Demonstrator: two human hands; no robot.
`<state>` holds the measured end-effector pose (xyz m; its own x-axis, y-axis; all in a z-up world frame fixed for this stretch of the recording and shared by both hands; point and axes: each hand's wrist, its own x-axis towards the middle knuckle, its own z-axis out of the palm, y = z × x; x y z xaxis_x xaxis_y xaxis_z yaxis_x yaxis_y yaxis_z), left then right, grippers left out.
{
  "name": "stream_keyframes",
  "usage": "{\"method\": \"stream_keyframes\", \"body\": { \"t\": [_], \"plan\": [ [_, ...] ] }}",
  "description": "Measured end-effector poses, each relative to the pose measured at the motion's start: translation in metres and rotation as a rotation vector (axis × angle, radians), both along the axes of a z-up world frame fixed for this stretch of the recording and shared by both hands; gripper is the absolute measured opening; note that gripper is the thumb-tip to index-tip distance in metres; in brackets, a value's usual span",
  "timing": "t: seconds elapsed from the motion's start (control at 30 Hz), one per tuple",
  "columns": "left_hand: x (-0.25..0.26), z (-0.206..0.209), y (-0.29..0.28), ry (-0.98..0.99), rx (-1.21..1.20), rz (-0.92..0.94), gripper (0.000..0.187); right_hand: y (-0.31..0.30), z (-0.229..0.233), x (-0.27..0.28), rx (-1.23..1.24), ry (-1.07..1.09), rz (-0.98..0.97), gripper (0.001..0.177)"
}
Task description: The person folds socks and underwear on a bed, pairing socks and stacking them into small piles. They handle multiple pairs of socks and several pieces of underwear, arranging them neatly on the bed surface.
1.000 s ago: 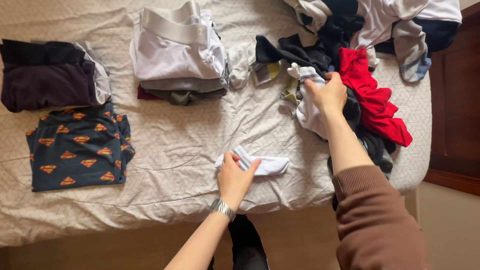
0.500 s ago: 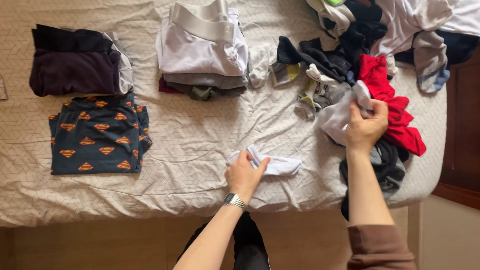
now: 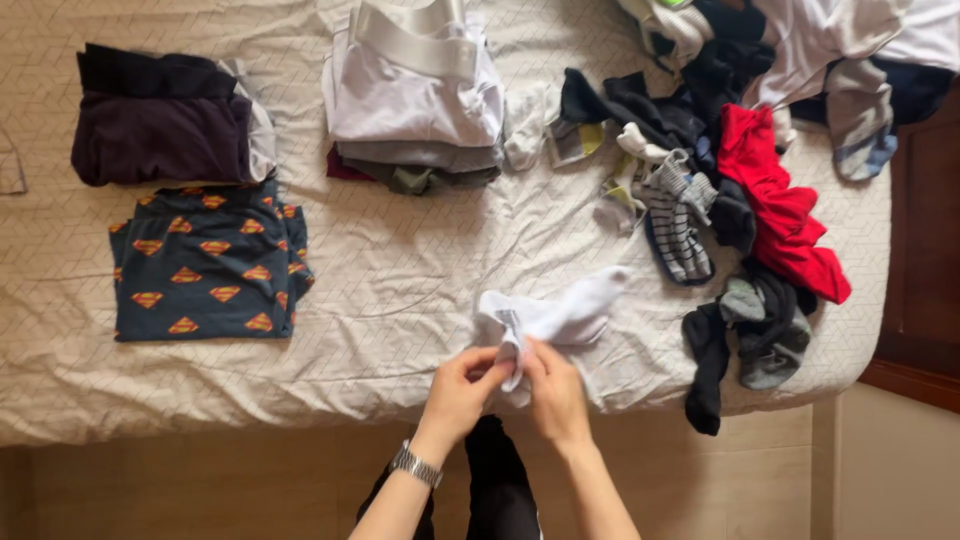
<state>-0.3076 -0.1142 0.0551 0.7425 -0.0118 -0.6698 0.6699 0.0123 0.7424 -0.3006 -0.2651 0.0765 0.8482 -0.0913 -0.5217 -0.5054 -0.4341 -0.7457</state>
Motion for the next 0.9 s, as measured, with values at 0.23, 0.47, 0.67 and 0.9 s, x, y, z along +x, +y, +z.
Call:
{"method": "stream_keyframes", "body": {
  "t": [0.23, 0.47, 0.67, 0.9],
  "plan": [
    [-0.039, 0.026, 0.035, -0.197, 0.123, -0.028, 0.013, 0.050, 0.027, -0.031, 0.178, -0.148, 0.015, 0.031],
    [-0.046, 0.039, 0.056, 0.282, -0.613, 0.650, 0.010, 0.061, -0.005, -0.064, 0.606, 0.073, -0.399, 0.029],
    [-0.039, 0.018, 0.064, 0.357, -0.444, 0.616, 0.009, 0.096, 0.028, -0.053, 1.033, 0.457, -0.841, 0.046],
    [-0.048, 0.002, 0.084, 0.141, -0.646, 0.603, 0.010, 0.099, -0.013, -0.051, 0.785, 0.298, -0.598, 0.040]
  ]
}}
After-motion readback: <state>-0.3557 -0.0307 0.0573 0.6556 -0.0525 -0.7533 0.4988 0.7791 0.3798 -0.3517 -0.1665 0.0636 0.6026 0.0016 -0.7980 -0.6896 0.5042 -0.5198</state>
